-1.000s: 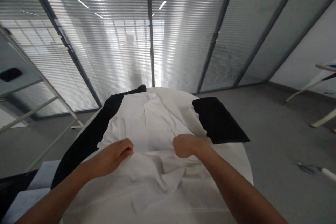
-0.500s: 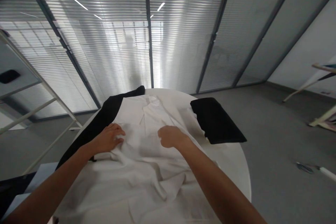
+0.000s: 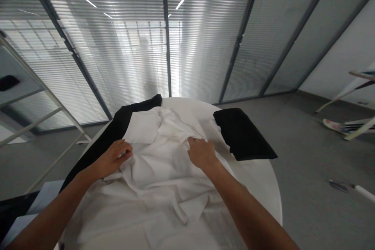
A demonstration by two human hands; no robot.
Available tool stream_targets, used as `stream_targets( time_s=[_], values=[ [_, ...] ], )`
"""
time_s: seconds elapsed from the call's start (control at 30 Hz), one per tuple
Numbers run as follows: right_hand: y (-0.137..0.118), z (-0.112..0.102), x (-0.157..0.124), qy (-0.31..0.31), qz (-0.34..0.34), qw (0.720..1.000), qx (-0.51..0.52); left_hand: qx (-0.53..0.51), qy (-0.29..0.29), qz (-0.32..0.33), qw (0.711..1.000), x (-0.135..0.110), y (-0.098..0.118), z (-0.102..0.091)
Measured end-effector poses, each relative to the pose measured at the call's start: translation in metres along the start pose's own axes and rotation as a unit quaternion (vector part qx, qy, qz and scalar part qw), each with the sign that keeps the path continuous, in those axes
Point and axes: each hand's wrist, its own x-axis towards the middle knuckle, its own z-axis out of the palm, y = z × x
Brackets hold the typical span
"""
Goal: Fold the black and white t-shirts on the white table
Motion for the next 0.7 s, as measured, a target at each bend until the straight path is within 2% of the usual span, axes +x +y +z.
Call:
stream_targets(
  time_s=[0.1, 0.27, 0.33, 0.47, 0.57, 0.7],
  values=[
    [-0.003, -0.005, -0.003, -0.008, 0.032, 0.999, 0.003, -0.032, -0.038, -0.017, 0.999, -0.005, 0.006, -0.007],
    [-0.004, -0.011, -0.002, -0.019, 0.039, 0.999, 0.012, -0.069, -0.151, -0.051, 0.985, -0.007, 0.018, -0.017],
    [-0.006, -0.013, 0.001, -0.014, 0.046, 0.999, 0.014, -0.017, -0.156, -0.057, 0.986, -0.003, 0.021, -0.017],
    [-0.011, -0.018, 0.016, 0.01, 0.063, 0.998, 0.022, 0.091, -0.116, -0.039, 0.988, 0.018, 0.017, -0.01],
    [-0.019, -0.021, 0.034, 0.024, 0.06, 0.998, 0.021, 0.138, -0.144, -0.049, 0.979, 0.038, 0.014, 0.002],
    [-0.034, -0.013, 0.054, 0.098, 0.118, 0.988, 0.02, 0.195, -0.182, -0.089, 0.96, 0.062, 0.021, 0.017]
  ],
)
